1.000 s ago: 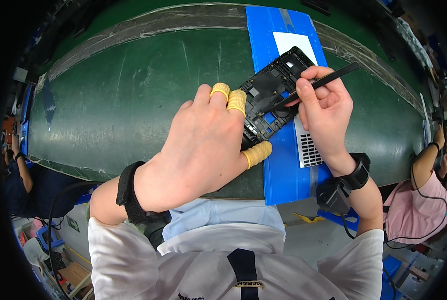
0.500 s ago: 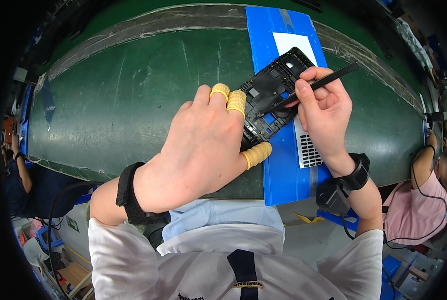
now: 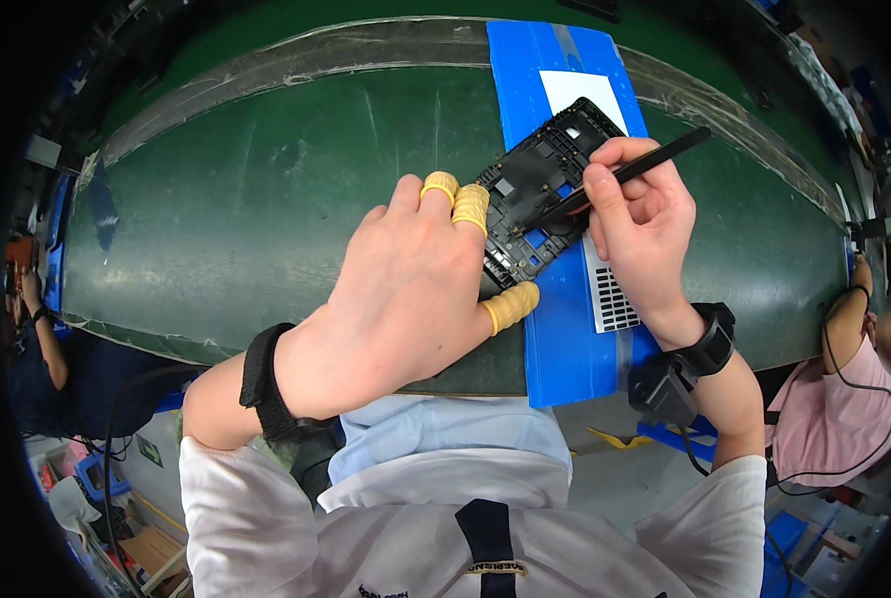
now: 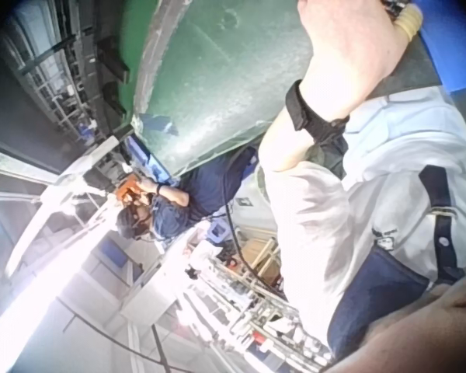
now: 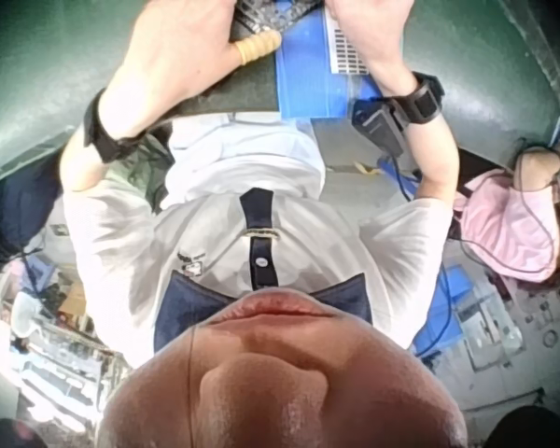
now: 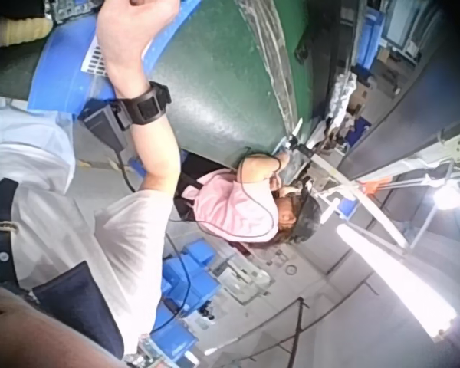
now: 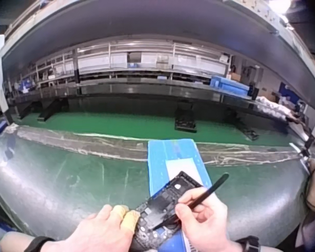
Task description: Assembling small components into a black plastic housing on an electronics production line.
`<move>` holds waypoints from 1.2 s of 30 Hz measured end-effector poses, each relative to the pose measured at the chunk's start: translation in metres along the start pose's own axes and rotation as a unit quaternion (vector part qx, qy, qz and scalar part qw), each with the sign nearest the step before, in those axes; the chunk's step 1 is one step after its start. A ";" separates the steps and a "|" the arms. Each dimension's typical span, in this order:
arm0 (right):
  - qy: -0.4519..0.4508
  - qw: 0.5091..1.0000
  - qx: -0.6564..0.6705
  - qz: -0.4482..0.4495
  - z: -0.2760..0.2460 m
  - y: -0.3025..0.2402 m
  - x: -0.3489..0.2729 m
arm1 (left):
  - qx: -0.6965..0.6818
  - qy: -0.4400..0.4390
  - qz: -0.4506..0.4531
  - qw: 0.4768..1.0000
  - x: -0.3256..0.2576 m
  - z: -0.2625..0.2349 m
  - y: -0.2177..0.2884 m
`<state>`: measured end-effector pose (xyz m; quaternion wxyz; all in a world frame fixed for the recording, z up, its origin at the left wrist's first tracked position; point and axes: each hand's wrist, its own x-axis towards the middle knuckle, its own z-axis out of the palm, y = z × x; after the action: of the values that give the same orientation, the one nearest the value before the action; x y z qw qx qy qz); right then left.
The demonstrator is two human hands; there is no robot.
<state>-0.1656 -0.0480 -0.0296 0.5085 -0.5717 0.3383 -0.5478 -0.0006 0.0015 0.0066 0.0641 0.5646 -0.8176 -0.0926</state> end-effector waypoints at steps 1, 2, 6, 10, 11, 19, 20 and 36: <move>0.014 1.000 -0.010 -0.015 0.000 -0.001 -0.001 | 0.005 0.001 0.002 1.000 0.000 0.000 0.000; 0.014 1.000 -0.009 -0.018 -0.001 -0.001 0.000 | 0.008 0.003 0.003 1.000 0.000 0.000 0.001; 0.042 0.999 0.006 -0.032 -0.007 -0.001 0.002 | 0.022 0.032 0.003 0.999 -0.003 0.003 0.003; 0.066 0.997 0.026 -0.010 -0.009 0.000 0.004 | 0.049 0.120 0.050 0.990 -0.006 0.002 0.008; 0.068 0.997 0.029 -0.003 -0.009 0.000 0.005 | 0.053 0.122 0.052 0.990 -0.007 0.002 0.009; 0.073 0.996 0.041 -0.031 -0.009 -0.001 0.006 | 0.055 0.078 0.067 0.993 -0.009 0.002 0.013; 0.075 0.996 0.044 -0.035 -0.010 -0.001 0.006 | 0.070 0.084 0.076 0.991 -0.008 0.002 0.014; 0.141 0.988 -0.018 -0.065 -0.067 -0.048 -0.013 | -0.099 0.083 -0.030 0.991 -0.068 -0.004 0.002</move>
<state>-0.2414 -0.0374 0.0042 0.4088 -0.5186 0.3781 -0.6488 0.0228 0.0654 0.0112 0.1842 0.5857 -0.7789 -0.1281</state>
